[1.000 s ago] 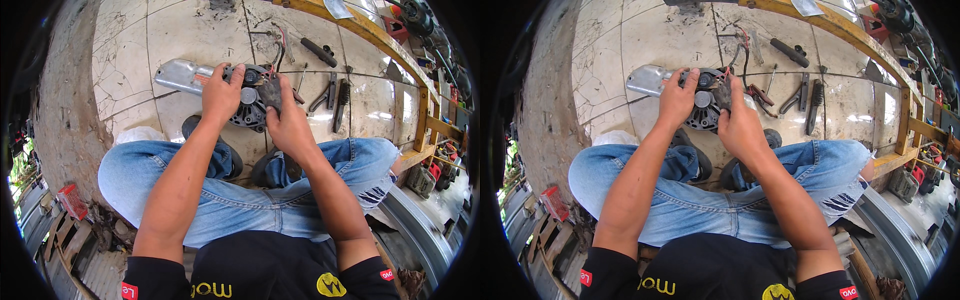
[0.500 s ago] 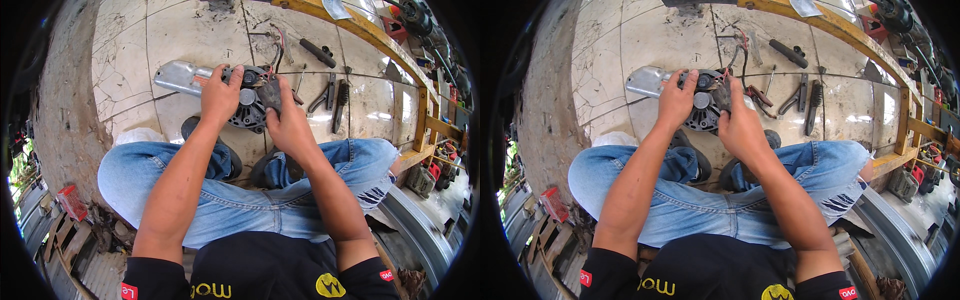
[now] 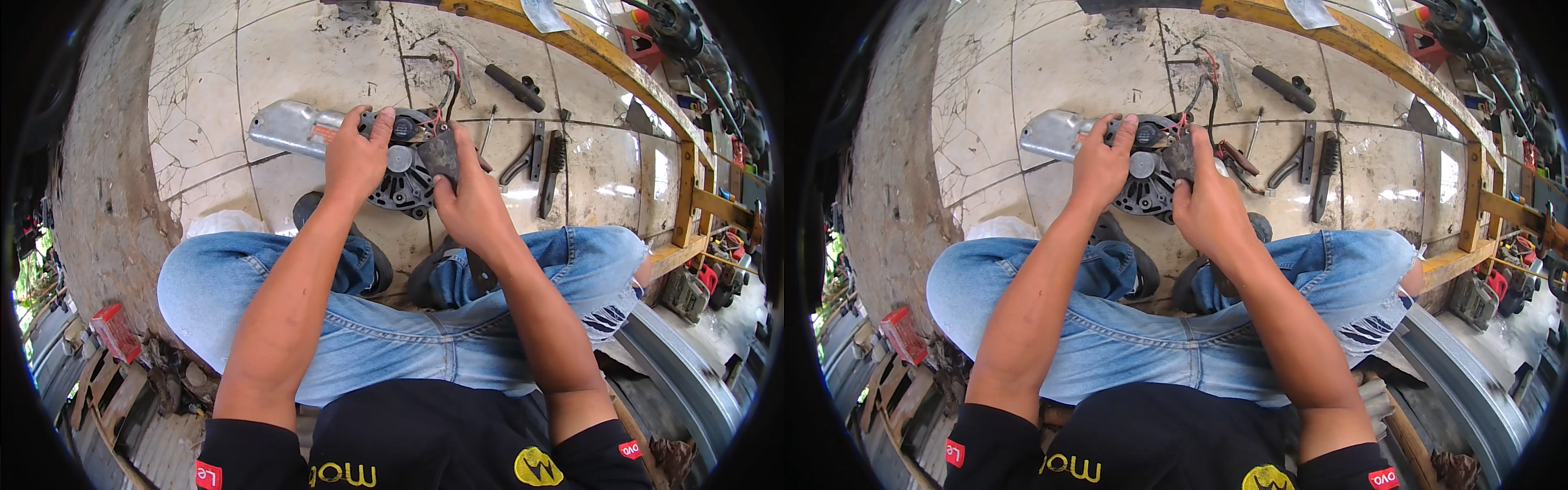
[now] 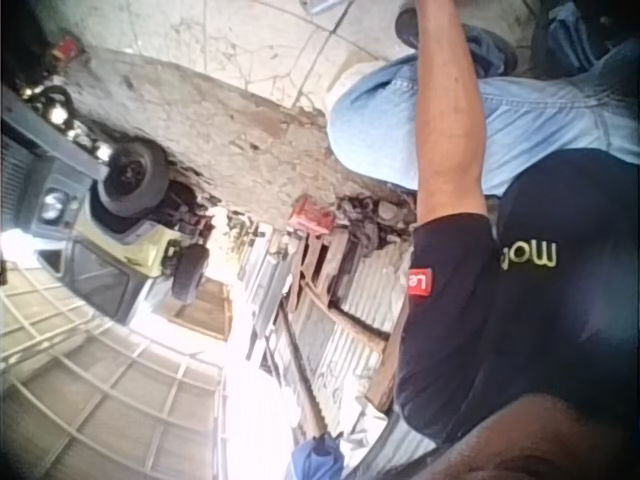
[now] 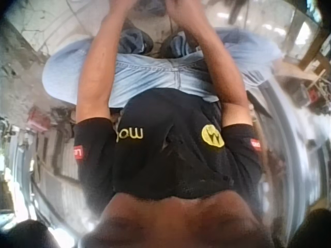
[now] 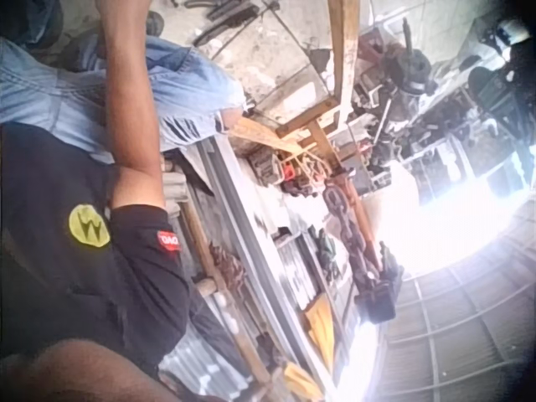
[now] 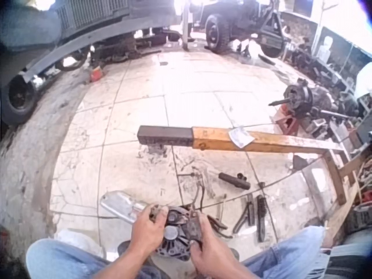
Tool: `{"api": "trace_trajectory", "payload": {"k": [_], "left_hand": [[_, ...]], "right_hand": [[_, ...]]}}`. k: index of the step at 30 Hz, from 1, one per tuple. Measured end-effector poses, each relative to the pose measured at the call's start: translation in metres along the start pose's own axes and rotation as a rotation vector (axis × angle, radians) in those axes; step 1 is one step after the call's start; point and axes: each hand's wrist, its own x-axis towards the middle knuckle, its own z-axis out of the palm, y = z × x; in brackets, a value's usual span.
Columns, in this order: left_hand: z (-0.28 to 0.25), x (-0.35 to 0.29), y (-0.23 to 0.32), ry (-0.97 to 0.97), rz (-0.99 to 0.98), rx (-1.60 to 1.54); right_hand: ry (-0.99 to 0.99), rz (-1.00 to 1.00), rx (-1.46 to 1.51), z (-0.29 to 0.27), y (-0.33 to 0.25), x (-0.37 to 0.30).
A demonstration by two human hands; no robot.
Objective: The person sits on the floor and works on a small electric motor, using a hammer to tap components and a screwdriver to adjust internal parts. The person handles the motor casing and internal wiring throughout the process.
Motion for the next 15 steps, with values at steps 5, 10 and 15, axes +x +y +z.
{"api": "trace_trajectory", "payload": {"k": [5, 10, 15], "left_hand": [[0.002, 0.002, -0.003, 0.029, 0.024, 0.041], [-0.001, 0.0, 0.003, -0.038, -0.044, -0.028], [-0.002, 0.0, 0.003, -0.039, -0.051, -0.035]], "right_hand": [[0.054, 0.028, 0.026, -0.007, 0.01, -0.001], [0.041, -0.074, -0.081, -0.001, 0.01, 0.003], [0.022, -0.161, -0.132, -0.004, 0.019, 0.004]]}}
